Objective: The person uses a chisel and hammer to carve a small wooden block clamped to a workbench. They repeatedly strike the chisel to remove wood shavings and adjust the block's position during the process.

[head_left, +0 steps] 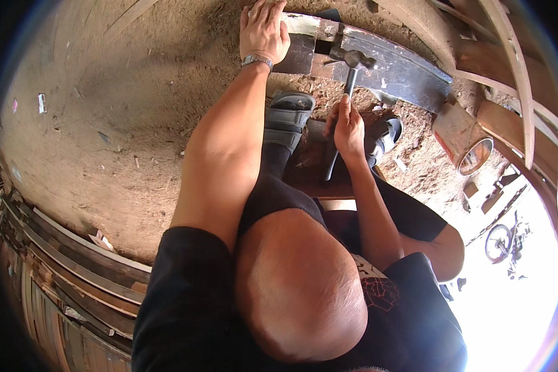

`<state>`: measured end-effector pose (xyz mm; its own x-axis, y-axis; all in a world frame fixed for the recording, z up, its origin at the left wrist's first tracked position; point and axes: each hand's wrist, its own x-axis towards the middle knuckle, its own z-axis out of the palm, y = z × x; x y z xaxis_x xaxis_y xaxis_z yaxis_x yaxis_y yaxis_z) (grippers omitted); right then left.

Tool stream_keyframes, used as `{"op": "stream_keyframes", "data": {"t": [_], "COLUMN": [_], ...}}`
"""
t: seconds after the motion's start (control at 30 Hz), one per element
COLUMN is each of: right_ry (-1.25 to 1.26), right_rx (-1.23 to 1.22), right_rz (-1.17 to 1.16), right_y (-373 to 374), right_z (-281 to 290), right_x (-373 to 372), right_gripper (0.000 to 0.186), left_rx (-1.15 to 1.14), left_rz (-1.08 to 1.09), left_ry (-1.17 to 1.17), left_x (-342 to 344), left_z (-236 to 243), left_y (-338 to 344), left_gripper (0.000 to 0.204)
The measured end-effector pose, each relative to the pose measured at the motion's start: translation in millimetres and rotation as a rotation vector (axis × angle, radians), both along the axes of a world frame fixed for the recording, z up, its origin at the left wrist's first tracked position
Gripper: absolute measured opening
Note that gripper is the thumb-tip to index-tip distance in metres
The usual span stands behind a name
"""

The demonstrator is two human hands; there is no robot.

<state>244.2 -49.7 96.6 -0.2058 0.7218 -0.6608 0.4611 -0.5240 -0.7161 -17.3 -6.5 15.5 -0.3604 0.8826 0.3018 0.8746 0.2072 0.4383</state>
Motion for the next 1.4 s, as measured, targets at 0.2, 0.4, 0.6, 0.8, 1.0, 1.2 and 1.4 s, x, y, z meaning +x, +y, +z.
{"op": "stream_keyframes", "data": {"t": [0.2, 0.4, 0.6, 0.8, 1.0, 1.2, 1.4], "right_ry": [-0.068, -0.495, -0.452, -0.679, -0.653, -0.691, -0.387], "right_rx": [0.033, 0.291, 0.557, 0.336, 0.138, 0.342, 0.536], "right_rz": [0.172, 0.484, 0.698, 0.733, 0.657, 0.782, 0.744], "right_y": [48.5, 154.9, 185.0, 168.1, 187.0, 152.4, 86.1], "right_z": [-7.1, 59.4, 71.6, 55.4, 61.9, 68.9, 45.2], "right_x": [46.4, 11.6, -7.2, -7.1, 1.2, 17.6, 56.3], "right_gripper": [0.039, 0.073, 0.058, 0.056, 0.062, 0.052, 0.027], "left_rx": [-0.036, -0.181, -0.230, -0.257, -0.295, -0.323, -0.090], "left_rz": [0.001, 0.036, 0.029, 0.011, 0.034, 0.040, 0.064], "left_ry": [-0.018, -0.041, -0.047, -0.053, -0.035, -0.050, -0.028], "left_x": [1.3, 2.6, 2.6, 3.9, 1.1, 2.0, 2.4], "left_z": [6.9, 4.6, 9.1, 4.2, -1.1, 11.0, 3.0], "left_y": [2.5, 3.2, 5.0, 3.7, 1.6, 1.8, -1.6], "left_gripper": [0.046, 0.047, 0.048, 0.048, 0.049, 0.047, 0.045]}}
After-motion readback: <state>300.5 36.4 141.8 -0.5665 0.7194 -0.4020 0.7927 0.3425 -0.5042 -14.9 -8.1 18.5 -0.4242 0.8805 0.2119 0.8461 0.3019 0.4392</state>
